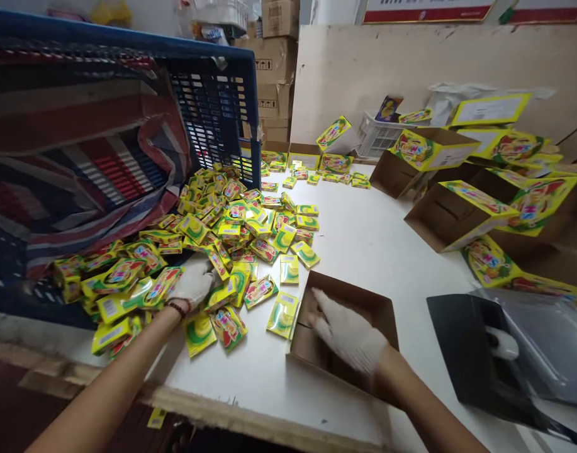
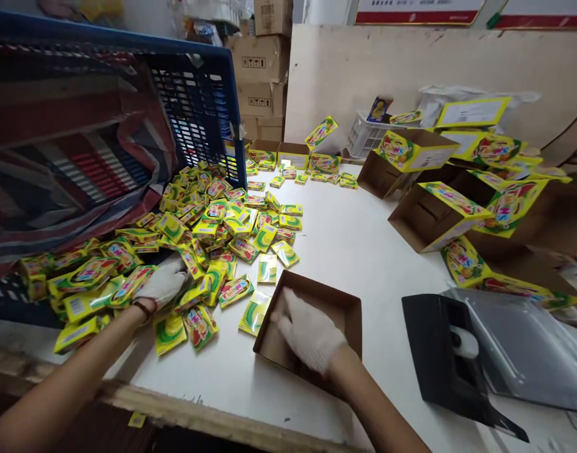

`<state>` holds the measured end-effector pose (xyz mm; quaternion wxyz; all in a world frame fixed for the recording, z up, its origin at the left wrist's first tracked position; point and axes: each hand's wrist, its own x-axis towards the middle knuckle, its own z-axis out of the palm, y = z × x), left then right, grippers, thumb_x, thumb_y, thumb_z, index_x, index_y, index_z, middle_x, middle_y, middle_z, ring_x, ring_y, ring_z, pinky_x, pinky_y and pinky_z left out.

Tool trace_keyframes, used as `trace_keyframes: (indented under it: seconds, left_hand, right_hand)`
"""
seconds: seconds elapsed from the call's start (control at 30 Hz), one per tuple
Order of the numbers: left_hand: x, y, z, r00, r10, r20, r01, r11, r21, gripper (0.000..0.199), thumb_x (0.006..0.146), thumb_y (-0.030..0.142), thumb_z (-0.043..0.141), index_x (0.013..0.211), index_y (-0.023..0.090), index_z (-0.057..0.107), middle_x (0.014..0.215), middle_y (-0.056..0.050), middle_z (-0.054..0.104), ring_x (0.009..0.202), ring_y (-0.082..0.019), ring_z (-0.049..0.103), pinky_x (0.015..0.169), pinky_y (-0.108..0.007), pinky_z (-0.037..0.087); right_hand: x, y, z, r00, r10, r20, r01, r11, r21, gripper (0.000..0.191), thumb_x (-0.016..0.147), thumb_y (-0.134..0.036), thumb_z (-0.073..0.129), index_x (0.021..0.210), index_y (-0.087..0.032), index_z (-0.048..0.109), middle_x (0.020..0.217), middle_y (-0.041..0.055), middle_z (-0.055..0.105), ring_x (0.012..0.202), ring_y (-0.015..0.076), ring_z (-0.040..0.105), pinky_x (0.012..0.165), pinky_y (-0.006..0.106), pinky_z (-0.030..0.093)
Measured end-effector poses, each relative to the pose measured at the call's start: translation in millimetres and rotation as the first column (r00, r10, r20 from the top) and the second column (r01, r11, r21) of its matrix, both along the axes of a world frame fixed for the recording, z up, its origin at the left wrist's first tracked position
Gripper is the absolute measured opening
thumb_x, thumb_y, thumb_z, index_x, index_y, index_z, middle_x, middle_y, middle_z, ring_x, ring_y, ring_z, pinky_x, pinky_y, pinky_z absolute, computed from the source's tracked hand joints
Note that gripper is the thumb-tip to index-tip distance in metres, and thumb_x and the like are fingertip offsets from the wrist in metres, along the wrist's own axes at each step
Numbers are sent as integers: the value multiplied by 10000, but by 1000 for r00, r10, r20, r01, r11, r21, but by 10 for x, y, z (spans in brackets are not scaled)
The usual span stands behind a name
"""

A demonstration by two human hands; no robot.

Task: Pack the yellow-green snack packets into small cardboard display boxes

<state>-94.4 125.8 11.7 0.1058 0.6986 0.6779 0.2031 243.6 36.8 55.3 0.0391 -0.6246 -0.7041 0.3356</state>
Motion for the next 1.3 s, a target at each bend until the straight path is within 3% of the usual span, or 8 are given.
trace_keyframes:
  seconds: [0.2,0.43,0.53,0.67,0.73,0.87,1.03,1.3]
  left_hand:
    - [669,-801,98,989,-115,95,94,975,200,230,914,276,414,987,220,624,957,-56,648,906,-191,606,817,-300,477]
    - [1678,-947,-6,955,-250,-161,211,951,-225,397,742,315,644,1106,160,603,1052,-136,626,968,-312,588,827,-424,460]
    - [1449,-1127,50,949,-273,160,302,930,-207,231,813,341,559,955,167,613,966,-91,642,901,-238,597,810,-351,460]
    - [923,-1548,194,726,-279,629,554,778,-295,312,822,482,552,916,189,602,829,-9,637,771,-165,580,675,-251,450]
    - [666,-1675,221,742,-247,623,549,757,-354,333,870,500,483,854,191,605,766,2,613,729,-155,562,639,-244,432]
    - [187,-1679,155,987,-25,156,47,989,-142,311,912,444,427,856,191,599,871,-48,610,864,-209,575,782,-314,451]
    - [-195,-1588,26,921,147,-361,-179,982,-56,419,749,311,645,1136,179,555,1094,-111,578,1034,-292,552,872,-395,442]
    - [-240,-1652,-127,930,323,-174,-344,933,-105,384,708,363,683,1010,166,549,1027,-112,619,1000,-298,597,860,-403,472]
  right_hand:
    - [369,-681,-54,945,244,218,-222,968,-118,314,837,-174,436,1006,-213,697,954,86,741,856,232,684,775,317,494]
    - [522,-905,-82,959,215,183,-251,946,205,375,765,-198,577,1125,-236,676,1097,110,717,999,285,676,853,384,546]
    - [277,-1035,-192,943,332,17,-294,810,507,465,853,-231,542,1311,-308,569,1285,88,635,1163,268,610,920,386,543]
    - [-418,-1055,-422,907,421,-2,-303,655,692,416,864,-206,549,1277,-246,579,1231,121,649,1188,313,579,967,466,504]
    - [-724,-990,-479,918,396,-15,-307,734,606,248,849,-171,565,1076,-226,649,1019,102,701,1009,291,650,869,426,534]
    - [-1057,-724,-428,975,152,-164,-111,965,236,131,863,-134,503,895,-219,598,880,54,674,814,204,644,730,304,510]
    - [-1363,-272,-381,966,30,-258,-4,995,101,68,871,-212,491,851,-194,553,1123,122,626,1000,217,603,826,302,443]
    - [-1149,-611,-471,979,-38,-198,20,995,-95,161,938,-296,379,845,-232,495,804,49,664,734,182,621,637,273,420]
